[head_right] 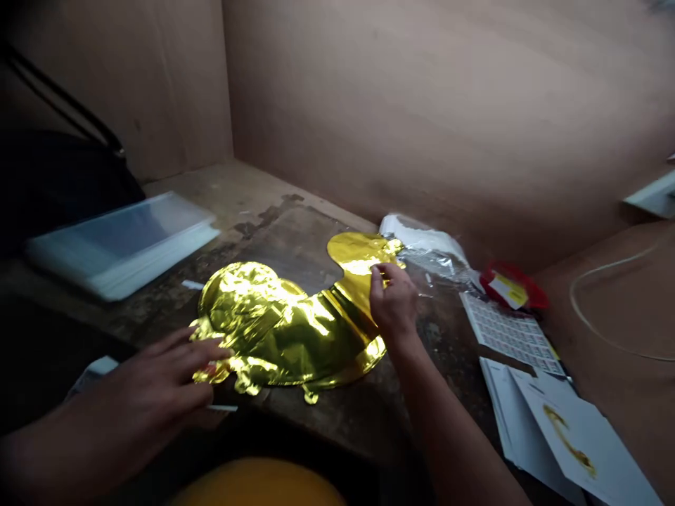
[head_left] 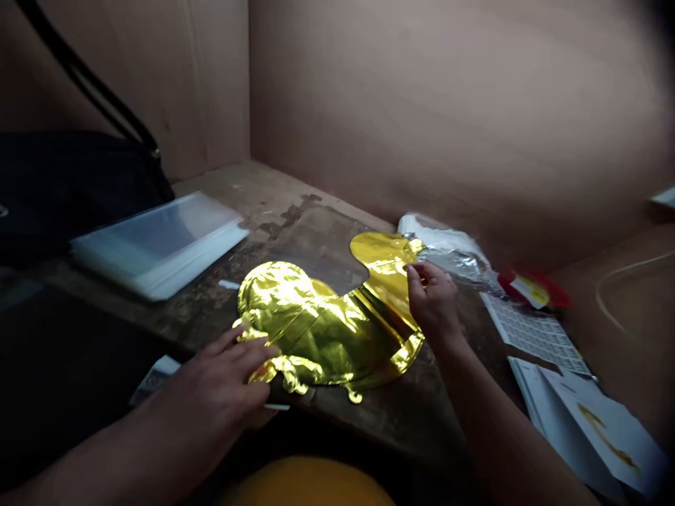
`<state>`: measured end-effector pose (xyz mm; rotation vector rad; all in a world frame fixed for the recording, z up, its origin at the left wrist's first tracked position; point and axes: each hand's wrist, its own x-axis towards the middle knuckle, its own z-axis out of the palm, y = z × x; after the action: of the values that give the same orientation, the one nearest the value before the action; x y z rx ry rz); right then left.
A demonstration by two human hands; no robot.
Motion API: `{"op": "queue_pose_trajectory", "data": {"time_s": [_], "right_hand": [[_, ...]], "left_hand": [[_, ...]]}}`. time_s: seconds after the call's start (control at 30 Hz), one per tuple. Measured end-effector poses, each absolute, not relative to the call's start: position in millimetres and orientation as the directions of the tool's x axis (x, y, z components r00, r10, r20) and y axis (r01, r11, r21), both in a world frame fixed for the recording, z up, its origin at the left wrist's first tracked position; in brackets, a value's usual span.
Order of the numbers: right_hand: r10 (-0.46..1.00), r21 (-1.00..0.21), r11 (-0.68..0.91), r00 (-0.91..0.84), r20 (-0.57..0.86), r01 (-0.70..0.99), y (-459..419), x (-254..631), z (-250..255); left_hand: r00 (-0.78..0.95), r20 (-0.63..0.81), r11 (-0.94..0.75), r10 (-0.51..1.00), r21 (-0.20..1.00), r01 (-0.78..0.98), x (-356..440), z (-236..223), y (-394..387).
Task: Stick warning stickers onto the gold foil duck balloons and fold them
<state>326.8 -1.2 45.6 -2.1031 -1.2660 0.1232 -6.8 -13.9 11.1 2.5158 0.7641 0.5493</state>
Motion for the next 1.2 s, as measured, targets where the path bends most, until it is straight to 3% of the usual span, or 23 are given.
{"op": "queue_pose_trajectory", "data": {"time_s": [0.07,0.13,0.2,0.27,0.33,0.4,0.57,0.73,0.87,0.97,1.07,1.2], "right_hand": [[0.952,-0.628,-0.129,0.272,0.138,0.768,-35.3,278.7,54.6],[0.992,-0.733,0.101,-0.119,0.028,0.673,-67.4,238.5,61.7],[0.969,-0.825,0.106,-0.245,-0.04,0.555,-88.1,213.1,63.0],[0.955,-0.866,-0.011,-0.252,-0.158,0.499,-95.1,202.1,57.7],[0.935,-0.881,-0.142,-0.231,-0.268,0.451,-93.8,200.7,49.2],[0.934,-0.893,-0.192,-0.204,-0.293,0.407,-91.5,202.4,41.7],[0.958,-0.923,-0.117,-0.203,-0.202,0.368,-96.2,196.6,36.5],[0.95,-0.897,-0.165,-0.18,-0.257,0.41,-96.3,189.4,34.7],[0.935,-0.913,-0.295,-0.111,-0.337,0.282,-98.8,194.3,25.6],[0.912,-0.891,-0.352,-0.109,-0.395,0.288,-103.2,197.2,21.0],[0.96,-0.871,-0.211,-0.075,-0.271,0.443,-104.9,196.8,22.1],[0.958,-0.663,0.281,-0.169,0.23,0.694,-101.7,193.0,25.4]], "left_hand": [[0.747,0.139,-0.648,0.65,0.615,0.449,-9.6,30.2,-19.9],[0.718,-0.099,-0.417,0.689,0.755,0.505,-10.3,45.3,-23.0],[0.667,-0.329,-0.158,0.668,0.813,0.56,-10.0,52.1,-24.9],[0.61,-0.475,0.058,0.634,0.816,0.575,-10.3,51.1,-27.1],[0.579,-0.53,0.17,0.619,0.81,0.561,-11.8,46.9,-29.6],[0.577,-0.53,0.168,0.622,0.81,0.563,-13.6,44.9,-31.2],[0.614,-0.509,0.073,0.603,0.801,0.594,-12.8,54.4,-31.3],[0.663,-0.469,0.01,0.584,0.82,0.572,-13.3,52.7,-30.5],[0.606,-0.509,0.076,0.611,0.8,0.596,-22.7,38.0,-29.8],[0.583,-0.549,0.177,0.599,0.801,0.572,-25.6,31.5,-29.5],[0.579,-0.549,0.214,0.603,0.81,0.546,-23.4,30.5,-29.5],[0.588,-0.542,0.226,0.601,0.82,0.525,-20.5,29.3,-30.3]]}}
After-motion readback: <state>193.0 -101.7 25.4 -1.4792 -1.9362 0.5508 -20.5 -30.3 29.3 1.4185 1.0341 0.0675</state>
